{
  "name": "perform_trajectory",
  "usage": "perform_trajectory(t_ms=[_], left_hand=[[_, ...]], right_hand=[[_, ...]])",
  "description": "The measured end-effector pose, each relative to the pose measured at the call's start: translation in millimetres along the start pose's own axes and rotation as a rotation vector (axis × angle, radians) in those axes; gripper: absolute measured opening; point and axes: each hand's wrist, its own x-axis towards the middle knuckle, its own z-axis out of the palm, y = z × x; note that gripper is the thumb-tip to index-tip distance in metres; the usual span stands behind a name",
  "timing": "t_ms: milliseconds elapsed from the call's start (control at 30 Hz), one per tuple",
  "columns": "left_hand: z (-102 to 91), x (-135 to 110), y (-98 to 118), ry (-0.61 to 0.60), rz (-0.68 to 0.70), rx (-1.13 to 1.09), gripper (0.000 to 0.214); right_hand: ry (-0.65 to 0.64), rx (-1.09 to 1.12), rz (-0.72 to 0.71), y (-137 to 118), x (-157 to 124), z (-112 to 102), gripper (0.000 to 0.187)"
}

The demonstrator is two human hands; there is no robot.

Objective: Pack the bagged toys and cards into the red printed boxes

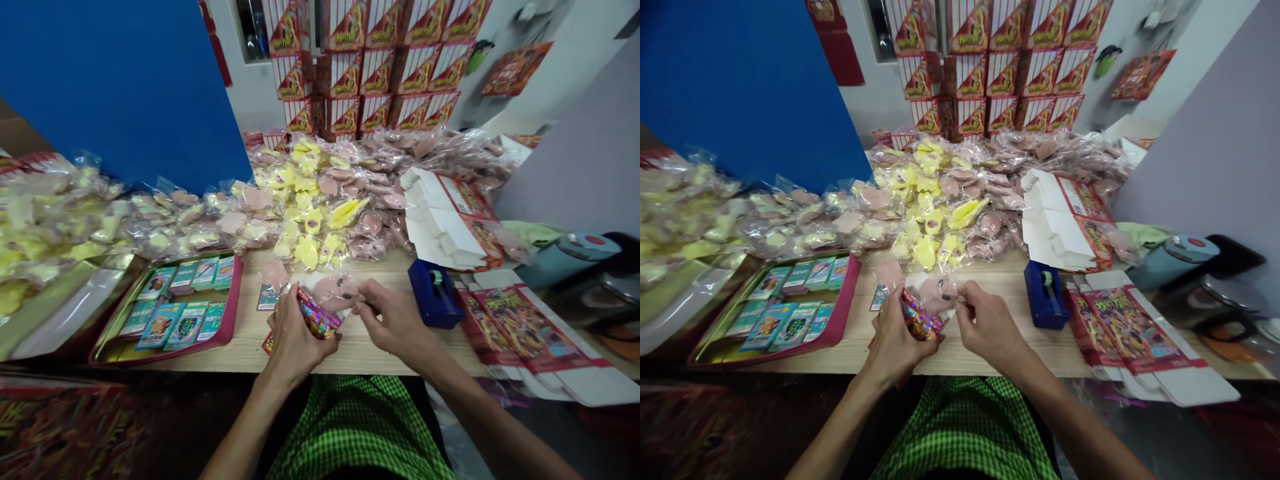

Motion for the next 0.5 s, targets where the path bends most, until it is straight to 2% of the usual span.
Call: perform_trajectory(t_ms=[133, 200, 300, 433, 500], left_hand=[[-3.8, -11.9, 1.1, -0.024, 0.290, 0.028, 0.116], [-5.5, -15.8, 3.9, -0.012, 0.382, 0.014, 0.117], [-5.2, -18.6, 9.8, 0.047, 0.385, 0.016, 0.115], [-1.8, -20.5, 18.8, 0.059, 0.373, -0.021, 0.117], [-0.7, -20.1, 20.2, 0.088, 0.343, -0.030, 0.122]], right_hand=[[-0.058, -0.032, -0.100, -7.9, 9.2, -19.6, 0.018], [-0.117, -0.122, -0.166, -15.9, 13.2, -26.3, 0.011], [-0.187, -0.340, -0.187, -25.8, 20.2, -26.4, 0.010], [-0.017, -0.444, -0.046, -32.9, 32.4, -17.6, 0.016], [-0.051, -0.460, -0.065, -36.9, 35.3, -15.3, 0.016]])
